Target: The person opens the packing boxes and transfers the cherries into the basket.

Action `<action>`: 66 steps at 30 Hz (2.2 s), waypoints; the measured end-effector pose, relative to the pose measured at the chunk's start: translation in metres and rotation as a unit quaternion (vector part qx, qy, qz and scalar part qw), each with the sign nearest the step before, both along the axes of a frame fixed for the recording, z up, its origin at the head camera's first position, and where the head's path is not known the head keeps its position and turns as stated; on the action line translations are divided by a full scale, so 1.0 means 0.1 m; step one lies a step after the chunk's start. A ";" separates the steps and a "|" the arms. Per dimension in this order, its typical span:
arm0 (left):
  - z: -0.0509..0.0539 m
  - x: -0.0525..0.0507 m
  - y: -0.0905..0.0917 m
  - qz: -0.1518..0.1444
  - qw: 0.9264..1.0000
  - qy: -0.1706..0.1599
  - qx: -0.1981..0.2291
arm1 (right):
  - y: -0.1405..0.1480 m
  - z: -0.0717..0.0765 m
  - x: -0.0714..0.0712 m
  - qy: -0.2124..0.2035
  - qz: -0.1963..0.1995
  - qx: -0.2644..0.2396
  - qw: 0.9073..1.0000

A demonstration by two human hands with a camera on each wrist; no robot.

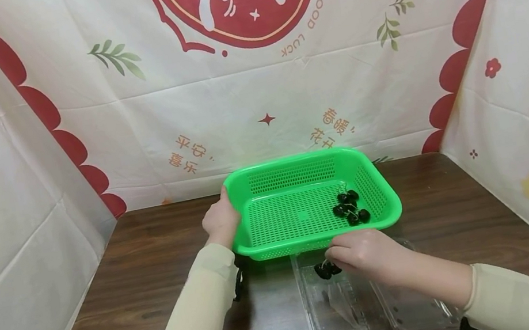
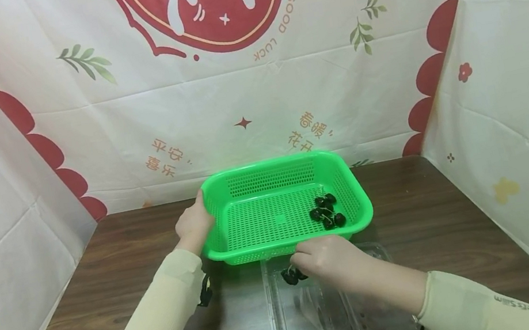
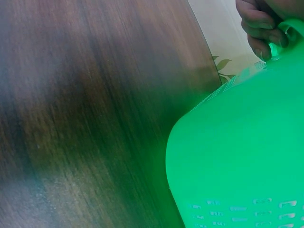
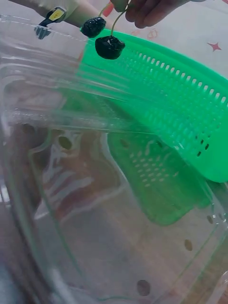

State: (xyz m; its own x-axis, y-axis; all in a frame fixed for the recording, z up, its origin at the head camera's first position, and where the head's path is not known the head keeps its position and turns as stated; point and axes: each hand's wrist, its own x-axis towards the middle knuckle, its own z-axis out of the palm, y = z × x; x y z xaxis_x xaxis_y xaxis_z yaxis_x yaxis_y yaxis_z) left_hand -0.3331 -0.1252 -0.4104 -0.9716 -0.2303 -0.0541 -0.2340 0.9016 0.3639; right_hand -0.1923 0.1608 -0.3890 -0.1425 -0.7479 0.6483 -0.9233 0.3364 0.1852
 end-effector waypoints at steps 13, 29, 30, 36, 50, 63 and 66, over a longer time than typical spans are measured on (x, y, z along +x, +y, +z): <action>-0.01 0.01 0.00 0.001 1.000 0.004 0.000 | 0.13 0.15 -0.17 -0.012 -0.049 -0.029 0.998; 0.01 0.04 0.01 -0.006 1.000 0.011 -0.010 | 0.27 0.24 -0.44 -0.066 -0.118 -0.059 0.989; 0.01 0.05 0.02 -0.006 1.000 0.010 -0.010 | 0.27 0.24 -0.46 -0.068 -0.124 -0.061 0.988; 0.03 0.05 0.01 -0.004 1.000 0.007 -0.009 | 0.29 0.24 -0.56 -0.098 -0.165 -0.063 0.979; 0.01 0.01 0.00 -0.004 1.000 0.001 -0.005 | 0.36 0.09 -0.70 -0.268 -0.277 -0.042 0.922; 0.02 0.05 0.00 -0.006 1.000 0.012 -0.003 | 0.40 -0.05 -0.80 -0.293 -0.273 -0.054 0.915; 0.03 0.05 0.00 -0.007 1.000 0.012 -0.004 | 0.41 -0.07 -0.83 -0.295 -0.275 -0.048 0.914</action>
